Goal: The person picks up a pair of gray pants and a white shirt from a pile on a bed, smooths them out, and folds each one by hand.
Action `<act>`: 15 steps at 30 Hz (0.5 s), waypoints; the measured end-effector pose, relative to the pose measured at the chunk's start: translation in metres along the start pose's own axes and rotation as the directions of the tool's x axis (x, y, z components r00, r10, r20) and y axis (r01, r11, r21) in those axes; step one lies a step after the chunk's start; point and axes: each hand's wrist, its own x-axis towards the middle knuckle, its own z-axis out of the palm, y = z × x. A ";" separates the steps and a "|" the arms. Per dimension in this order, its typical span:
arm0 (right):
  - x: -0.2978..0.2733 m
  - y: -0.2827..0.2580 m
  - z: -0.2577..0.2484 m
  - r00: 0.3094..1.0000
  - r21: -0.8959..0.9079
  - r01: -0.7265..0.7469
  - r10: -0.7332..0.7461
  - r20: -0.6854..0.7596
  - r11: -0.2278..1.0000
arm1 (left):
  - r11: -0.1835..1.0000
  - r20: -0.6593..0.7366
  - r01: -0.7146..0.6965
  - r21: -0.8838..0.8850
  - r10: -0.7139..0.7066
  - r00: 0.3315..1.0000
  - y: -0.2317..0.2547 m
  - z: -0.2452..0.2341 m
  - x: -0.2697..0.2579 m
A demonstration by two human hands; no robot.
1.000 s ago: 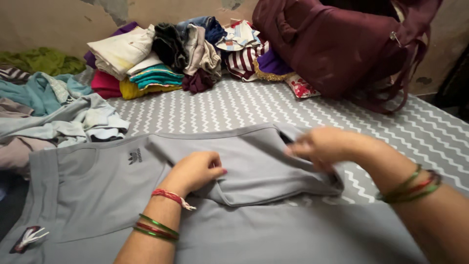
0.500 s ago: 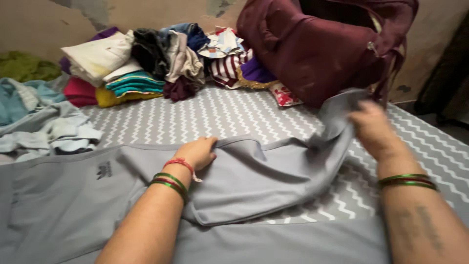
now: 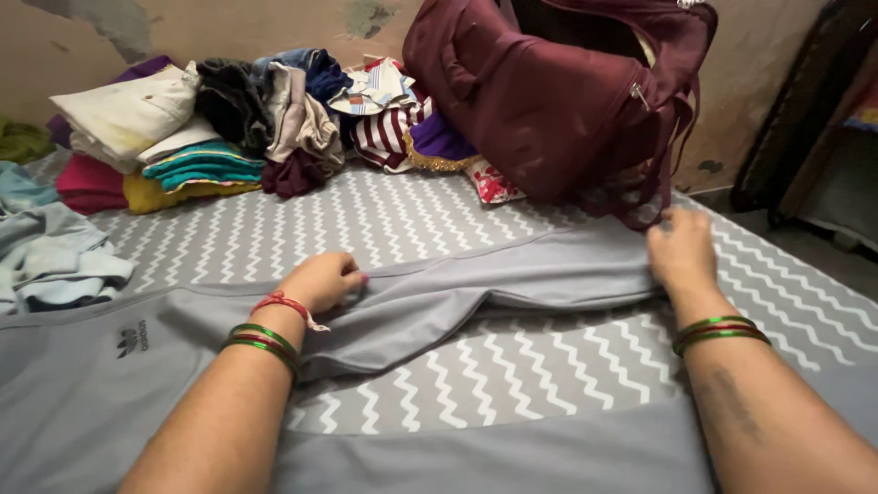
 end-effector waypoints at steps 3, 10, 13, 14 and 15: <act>0.016 -0.013 -0.007 0.855 -0.296 -0.254 0.357 0.376 0.921 | 0.977 0.052 0.083 -0.194 -0.074 0.996 -0.001 0.001 0.011; 0.031 0.040 0.024 0.961 -0.197 -0.127 0.170 0.220 0.972 | 1.000 -0.326 0.013 0.011 -0.009 0.945 0.007 0.020 0.038; 0.033 0.043 0.031 0.990 0.058 0.132 -0.135 0.040 0.990 | 0.999 -0.321 -0.049 0.008 0.049 0.946 0.017 0.024 0.032; 0.031 0.036 0.031 0.988 0.010 0.141 -0.141 0.057 0.990 | 0.996 -0.302 -0.087 0.007 0.085 0.950 0.022 0.023 0.023; 0.027 0.028 0.028 0.986 -0.040 0.150 -0.146 0.074 0.988 | 0.997 -0.302 -0.080 0.006 0.079 0.950 0.027 0.020 0.010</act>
